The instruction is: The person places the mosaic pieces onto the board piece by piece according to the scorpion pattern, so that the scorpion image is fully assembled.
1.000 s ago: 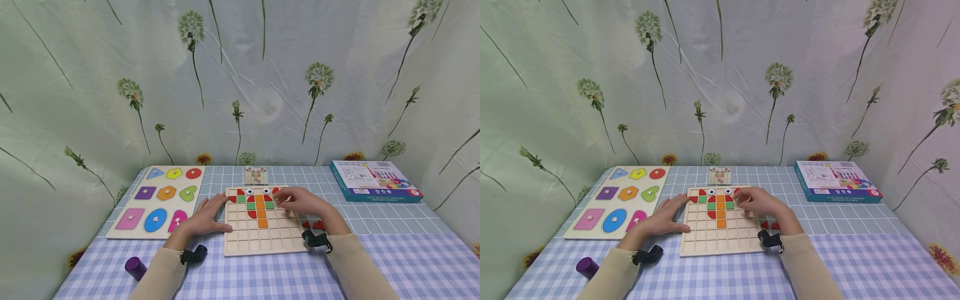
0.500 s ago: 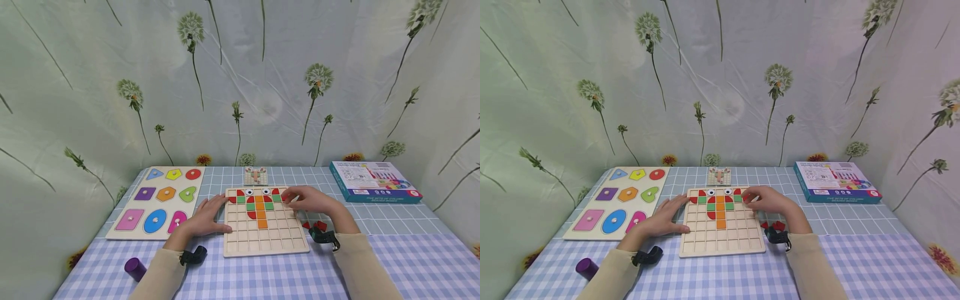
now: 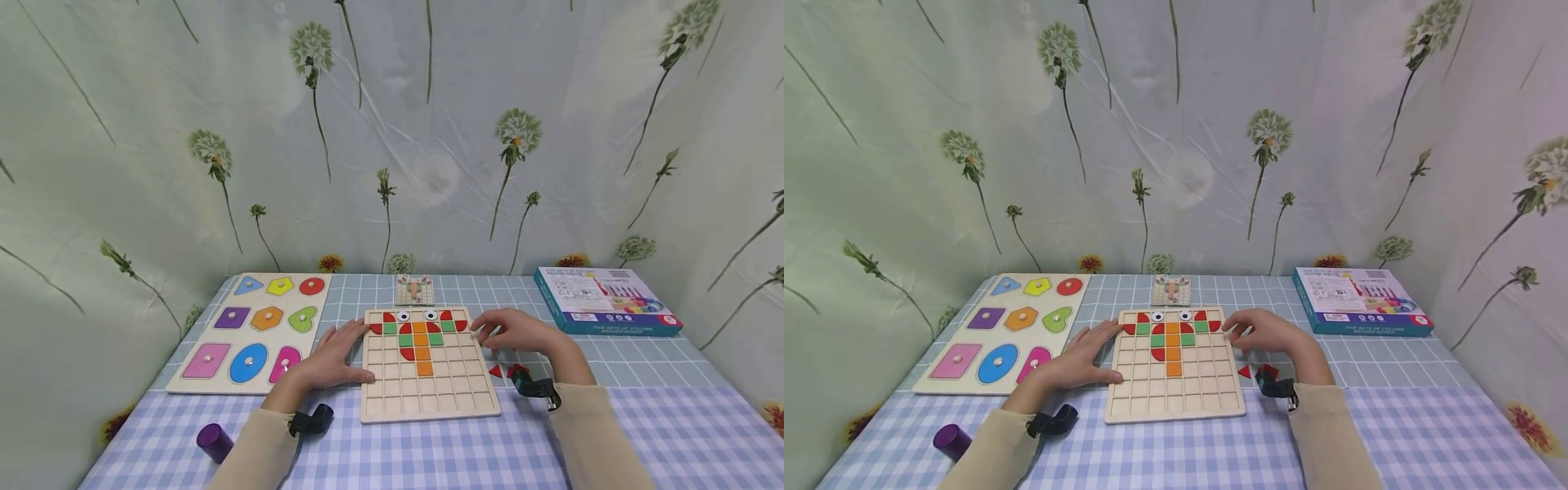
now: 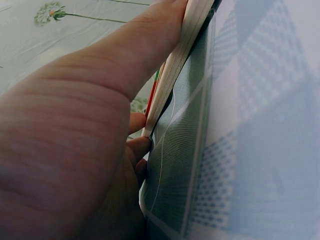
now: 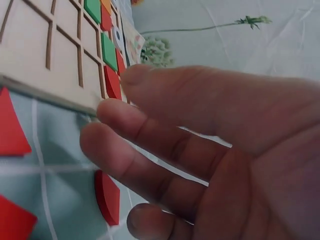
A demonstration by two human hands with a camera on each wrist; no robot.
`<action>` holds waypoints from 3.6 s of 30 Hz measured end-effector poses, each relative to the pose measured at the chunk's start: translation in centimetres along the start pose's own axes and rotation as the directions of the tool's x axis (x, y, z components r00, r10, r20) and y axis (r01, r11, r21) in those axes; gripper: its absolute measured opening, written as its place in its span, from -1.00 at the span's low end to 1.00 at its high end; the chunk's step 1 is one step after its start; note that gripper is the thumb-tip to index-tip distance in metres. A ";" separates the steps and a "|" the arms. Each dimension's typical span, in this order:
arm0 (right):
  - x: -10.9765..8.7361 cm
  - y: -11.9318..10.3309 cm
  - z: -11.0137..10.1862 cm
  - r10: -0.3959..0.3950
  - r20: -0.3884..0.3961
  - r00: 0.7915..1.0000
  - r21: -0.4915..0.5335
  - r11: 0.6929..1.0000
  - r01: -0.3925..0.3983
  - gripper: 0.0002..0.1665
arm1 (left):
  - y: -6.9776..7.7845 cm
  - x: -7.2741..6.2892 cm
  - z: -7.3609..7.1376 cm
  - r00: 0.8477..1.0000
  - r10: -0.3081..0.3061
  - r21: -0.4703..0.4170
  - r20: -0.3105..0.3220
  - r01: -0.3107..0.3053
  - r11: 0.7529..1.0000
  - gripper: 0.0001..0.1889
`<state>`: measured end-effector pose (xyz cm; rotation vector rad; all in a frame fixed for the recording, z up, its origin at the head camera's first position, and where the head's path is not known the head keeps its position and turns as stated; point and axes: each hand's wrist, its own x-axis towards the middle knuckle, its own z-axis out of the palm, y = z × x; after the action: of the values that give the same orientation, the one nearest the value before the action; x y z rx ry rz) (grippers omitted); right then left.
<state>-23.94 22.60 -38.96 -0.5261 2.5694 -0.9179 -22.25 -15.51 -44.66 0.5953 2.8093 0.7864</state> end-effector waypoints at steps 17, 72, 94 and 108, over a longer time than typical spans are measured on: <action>-2.0 2.3 -1.5 0.047 0.139 0.989 -0.002 0.999 -0.047 -0.72 | 0.0 0.3 -0.3 1.000 0.004 0.008 0.007 -0.004 1.000 0.10; 1.8 -1.0 2.2 -0.004 -0.130 0.992 -0.097 0.995 -0.009 -0.75 | 0.0 0.1 0.0 1.000 -0.002 0.000 0.008 0.002 1.000 0.08; 3.2 -3.7 5.1 -0.116 -0.058 0.992 -0.200 0.974 0.102 -0.83 | 0.3 0.1 -0.1 1.000 -0.003 -0.005 0.007 0.003 1.000 0.07; 3.4 -4.4 5.6 -0.079 -0.081 0.994 -0.204 0.977 0.061 -0.83 | 0.3 0.0 -0.2 1.000 0.000 -0.004 0.001 0.000 1.000 0.07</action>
<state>-23.38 14.96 -40.85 -0.6493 2.7579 -0.7218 -22.19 -15.33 -44.33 0.5955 2.8059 0.7906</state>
